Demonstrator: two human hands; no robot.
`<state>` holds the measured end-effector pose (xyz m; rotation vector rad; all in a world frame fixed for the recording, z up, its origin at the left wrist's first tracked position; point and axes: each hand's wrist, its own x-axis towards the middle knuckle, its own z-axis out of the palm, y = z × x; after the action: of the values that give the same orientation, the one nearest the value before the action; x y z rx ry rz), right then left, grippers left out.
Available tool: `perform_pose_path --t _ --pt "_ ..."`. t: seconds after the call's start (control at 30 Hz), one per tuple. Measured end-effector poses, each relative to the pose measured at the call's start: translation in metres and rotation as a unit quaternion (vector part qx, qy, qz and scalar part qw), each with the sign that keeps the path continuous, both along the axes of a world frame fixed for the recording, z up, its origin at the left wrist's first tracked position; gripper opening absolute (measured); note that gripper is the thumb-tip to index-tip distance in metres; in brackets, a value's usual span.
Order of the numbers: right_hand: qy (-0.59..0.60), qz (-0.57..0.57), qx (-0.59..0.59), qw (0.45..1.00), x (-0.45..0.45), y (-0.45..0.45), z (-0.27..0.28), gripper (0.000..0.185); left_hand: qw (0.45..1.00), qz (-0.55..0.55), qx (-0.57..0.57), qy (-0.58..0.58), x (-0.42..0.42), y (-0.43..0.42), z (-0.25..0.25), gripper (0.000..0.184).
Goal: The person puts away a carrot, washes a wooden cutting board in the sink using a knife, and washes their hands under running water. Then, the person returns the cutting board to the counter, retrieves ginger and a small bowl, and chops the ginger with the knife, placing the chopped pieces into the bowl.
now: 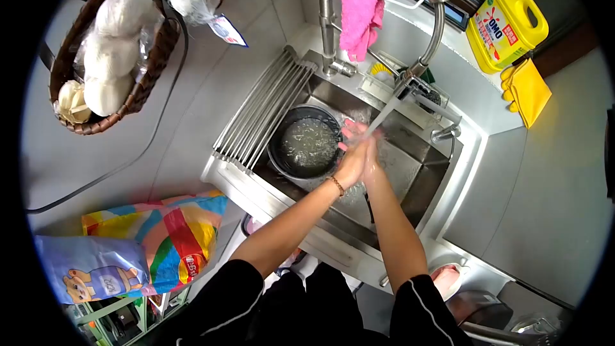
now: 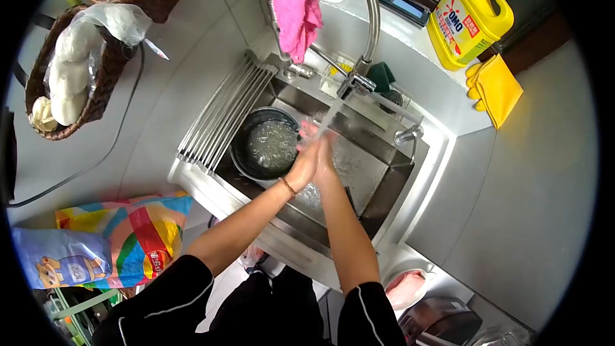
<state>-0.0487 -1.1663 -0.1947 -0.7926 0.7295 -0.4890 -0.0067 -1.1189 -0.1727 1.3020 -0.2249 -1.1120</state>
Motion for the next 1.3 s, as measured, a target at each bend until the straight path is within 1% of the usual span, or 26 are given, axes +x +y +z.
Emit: perform_pose_path --t 0.07,0.13,0.17,0.2,0.23,0.3,0.33,0.4,0.43,0.47,0.5,0.57,0.6,0.67,0.7,0.77,0.8,0.87,0.9,0.93,1.0,1.07,1.1,1.23,1.27,1.3 --pt "-0.008 -0.040 0.009 0.999 0.001 0.015 0.027 0.081 0.991 0.013 0.031 0.130 0.010 -0.006 0.009 0.075" --pt "-0.017 -0.036 -0.059 0.997 -0.003 0.024 -0.077 0.088 0.995 -0.030 0.056 0.082 0.024 -0.013 -0.007 0.051" --pt "0.017 -0.006 -0.267 0.964 -0.007 0.025 -0.048 0.080 0.995 -0.051 0.068 0.057 0.031 -0.016 -0.016 0.041" --pt "0.061 -0.018 -0.460 0.886 -0.012 0.026 -0.015 0.073 0.990 -0.093 0.049 0.099 0.030 -0.013 -0.031 0.036" --pt "0.049 -0.013 -0.589 0.806 -0.020 0.010 -0.013 0.069 0.980 -0.137 0.030 0.139 0.028 -0.011 -0.041 0.031" --pt "0.073 0.052 -0.449 0.889 -0.029 -0.001 -0.002 0.048 0.994 -0.090 -0.013 0.063 0.017 -0.010 -0.060 0.029" --pt "0.059 0.025 -0.341 0.938 -0.026 -0.003 -0.002 0.041 0.997 -0.065 -0.035 0.023 0.013 -0.009 -0.067 0.029" --pt "-0.003 -0.121 -0.076 0.990 -0.011 -0.006 -0.014 0.030 0.995 -0.014 -0.079 -0.055 0.003 -0.008 -0.078 0.028" --pt "-0.051 -0.219 0.078 0.971 0.003 -0.002 0.001 0.027 0.990 0.012 -0.103 -0.097 0.004 -0.009 -0.071 0.028" --pt "-0.014 -0.245 0.068 0.967 0.001 0.007 0.016 0.020 0.958 -0.075 -0.040 -0.274 0.020 -0.001 -0.065 0.035" --pt "0.059 -0.192 0.003 0.980 0.000 0.003 0.017 0.019 0.918 -0.143 0.055 -0.365 0.025 0.006 -0.050 0.036" --pt "0.210 -0.082 -0.123 0.966 -0.008 -0.006 0.005 0.016 0.777 -0.270 0.238 -0.517 0.023 0.018 -0.014 0.040" --pt "0.229 -0.042 -0.336 0.913 -0.014 -0.008 -0.019 0.019 0.747 -0.307 0.262 -0.528 0.020 0.020 0.006 0.041" --pt "0.304 0.033 -0.484 0.820 -0.020 0.006 0.003 0.020 0.681 -0.375 0.299 -0.554 0.022 0.015 0.035 0.042" --pt "0.338 0.069 -0.552 0.759 -0.021 0.015 0.022 0.021 0.666 -0.350 0.225 -0.619 0.032 0.018 0.009 0.043" --pt "0.287 -0.002 -0.721 0.631 -0.034 0.038 0.059 0.022 0.620 -0.291 0.072 -0.726 0.048 0.027 -0.068 0.044" --pt "0.211 0.015 -0.708 0.673 -0.038 0.033 0.058 0.020 0.629 -0.478 0.222 -0.571 0.045 0.018 -0.018 0.047" --pt "0.053 0.048 -0.667 0.742 -0.047 0.024 0.053 0.018 0.674 -0.494 0.158 -0.527 0.053 0.020 -0.044 0.048" --pt "0.042 0.047 -0.665 0.744 -0.047 0.018 0.054 0.016 0.693 -0.500 0.127 -0.504 0.055 0.021 -0.039 0.049" --pt "0.031 0.048 -0.664 0.745 -0.046 0.010 0.055 0.014 0.665 -0.476 0.138 -0.559 0.048 0.025 -0.036 0.043" --pt "-0.001 0.003 -0.660 0.751 -0.043 -0.004 0.052 0.014 0.749 -0.442 0.083 -0.486 0.043 0.021 -0.019 0.041" --pt "0.001 -0.042 -0.670 0.742 -0.040 -0.008 0.046 0.015 0.811 -0.428 0.030 -0.397 0.042 0.010 -0.040 0.040" --pt "0.000 -0.064 -0.673 0.736 -0.038 -0.009 0.045 0.015 0.780 -0.462 -0.003 -0.422 0.046 0.006 -0.031 0.042" --pt "0.041 -0.060 -0.661 0.747 -0.035 -0.001 0.065 0.011 0.806 -0.374 -0.075 -0.453 0.051 0.011 -0.049 0.038" --pt "0.126 0.027 -0.666 0.734 -0.044 0.002 0.076 0.016 0.816 -0.342 -0.101 -0.455 0.051 0.015 -0.052 0.038" --pt "0.134 0.019 -0.664 0.735 -0.043 0.008 0.071 0.018 0.799 -0.379 -0.085 -0.459 0.057 0.016 -0.062 0.039"
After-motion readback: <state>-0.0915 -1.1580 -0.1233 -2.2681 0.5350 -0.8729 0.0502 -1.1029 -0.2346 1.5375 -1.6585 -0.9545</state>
